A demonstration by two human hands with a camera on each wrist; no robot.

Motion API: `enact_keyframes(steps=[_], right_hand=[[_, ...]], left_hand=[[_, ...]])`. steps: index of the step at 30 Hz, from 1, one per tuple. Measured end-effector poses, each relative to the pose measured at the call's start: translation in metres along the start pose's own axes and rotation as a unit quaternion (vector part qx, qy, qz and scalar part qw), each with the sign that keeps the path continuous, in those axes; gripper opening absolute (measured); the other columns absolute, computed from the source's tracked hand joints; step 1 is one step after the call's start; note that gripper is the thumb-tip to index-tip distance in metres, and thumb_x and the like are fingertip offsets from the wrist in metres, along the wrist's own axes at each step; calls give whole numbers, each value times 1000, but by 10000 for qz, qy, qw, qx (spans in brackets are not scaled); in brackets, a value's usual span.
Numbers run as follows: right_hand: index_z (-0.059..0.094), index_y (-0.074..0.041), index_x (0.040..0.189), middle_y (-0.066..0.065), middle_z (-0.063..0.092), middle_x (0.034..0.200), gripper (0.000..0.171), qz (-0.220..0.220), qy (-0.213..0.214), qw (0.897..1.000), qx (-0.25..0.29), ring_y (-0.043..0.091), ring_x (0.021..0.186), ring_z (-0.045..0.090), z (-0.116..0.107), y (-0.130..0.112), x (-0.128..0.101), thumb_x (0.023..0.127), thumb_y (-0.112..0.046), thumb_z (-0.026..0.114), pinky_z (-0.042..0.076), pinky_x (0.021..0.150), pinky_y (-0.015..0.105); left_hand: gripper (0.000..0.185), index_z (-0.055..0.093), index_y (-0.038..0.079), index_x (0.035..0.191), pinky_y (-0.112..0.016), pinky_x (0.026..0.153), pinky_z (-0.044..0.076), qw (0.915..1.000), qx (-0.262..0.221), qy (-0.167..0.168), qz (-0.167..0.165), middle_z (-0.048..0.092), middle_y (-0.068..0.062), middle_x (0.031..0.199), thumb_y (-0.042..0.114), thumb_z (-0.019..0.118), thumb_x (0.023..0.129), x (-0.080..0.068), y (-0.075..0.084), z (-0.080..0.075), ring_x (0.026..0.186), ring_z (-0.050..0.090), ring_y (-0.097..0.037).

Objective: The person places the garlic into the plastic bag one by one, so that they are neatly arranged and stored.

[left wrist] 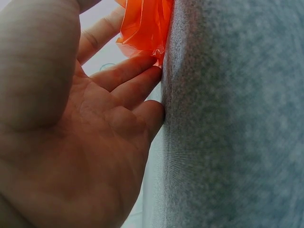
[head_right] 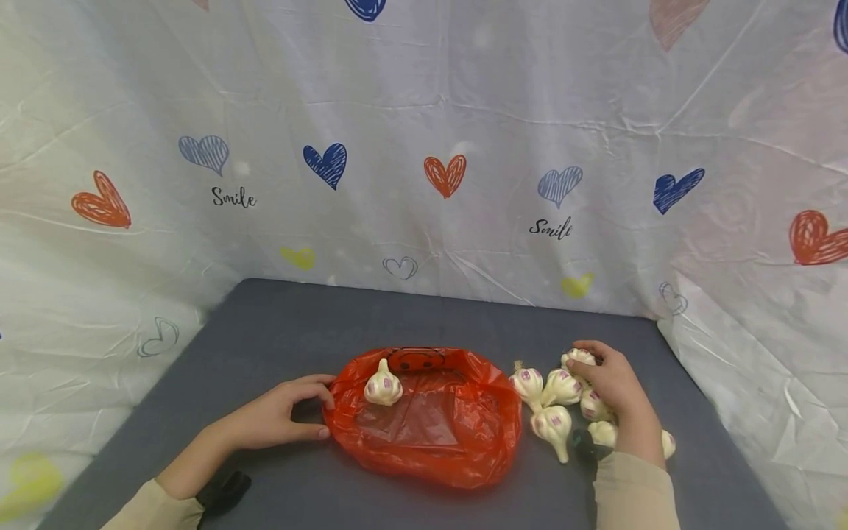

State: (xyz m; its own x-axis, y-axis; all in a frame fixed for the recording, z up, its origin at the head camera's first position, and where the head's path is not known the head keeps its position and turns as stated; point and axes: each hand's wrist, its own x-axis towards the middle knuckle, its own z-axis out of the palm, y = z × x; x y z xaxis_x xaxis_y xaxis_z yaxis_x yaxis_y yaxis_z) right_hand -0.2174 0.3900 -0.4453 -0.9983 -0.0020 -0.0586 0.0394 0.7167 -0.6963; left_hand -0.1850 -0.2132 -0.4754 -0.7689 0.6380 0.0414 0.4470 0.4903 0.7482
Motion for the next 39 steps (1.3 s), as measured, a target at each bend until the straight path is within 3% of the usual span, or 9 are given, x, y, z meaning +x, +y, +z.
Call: enact_keyframes(steps=[15, 24, 32, 39], right_hand=[[48, 4, 156, 37, 50, 152, 66, 9, 49, 10000, 5, 52, 129, 54, 3, 0, -1, 110, -39, 69, 50, 97, 57], [51, 3, 153, 35, 56, 145, 65, -48, 143, 9999, -41, 39, 112, 60, 3, -3, -2, 109, -40, 70, 52, 82, 41], [52, 2, 154, 34, 56, 145, 68, -80, 178, 9998, -50, 43, 118, 59, 3, -3, -2, 107, -44, 72, 51, 85, 44], [47, 1, 159, 37, 47, 154, 73, 9, 222, 9996, 150, 57, 138, 45, -1, -8, -5, 108, -46, 70, 47, 101, 66]], left_hand=[[28, 69, 35, 116, -71, 116, 40, 10000, -18, -14, -8, 48, -14, 166, 51, 83, 98, -1, 0, 1, 153, 44, -43], [27, 70, 35, 114, -71, 117, 39, 10000, 9, 36, 2, 49, -13, 165, 49, 84, 97, 1, 0, 0, 152, 45, -42], [28, 69, 35, 115, -70, 116, 41, 10000, 56, 25, 13, 49, -13, 164, 52, 83, 97, 0, 0, 1, 152, 46, -42], [27, 69, 35, 114, -70, 116, 40, 10000, -18, 10, 17, 49, -13, 165, 50, 83, 97, 0, 0, 0, 153, 45, -42]])
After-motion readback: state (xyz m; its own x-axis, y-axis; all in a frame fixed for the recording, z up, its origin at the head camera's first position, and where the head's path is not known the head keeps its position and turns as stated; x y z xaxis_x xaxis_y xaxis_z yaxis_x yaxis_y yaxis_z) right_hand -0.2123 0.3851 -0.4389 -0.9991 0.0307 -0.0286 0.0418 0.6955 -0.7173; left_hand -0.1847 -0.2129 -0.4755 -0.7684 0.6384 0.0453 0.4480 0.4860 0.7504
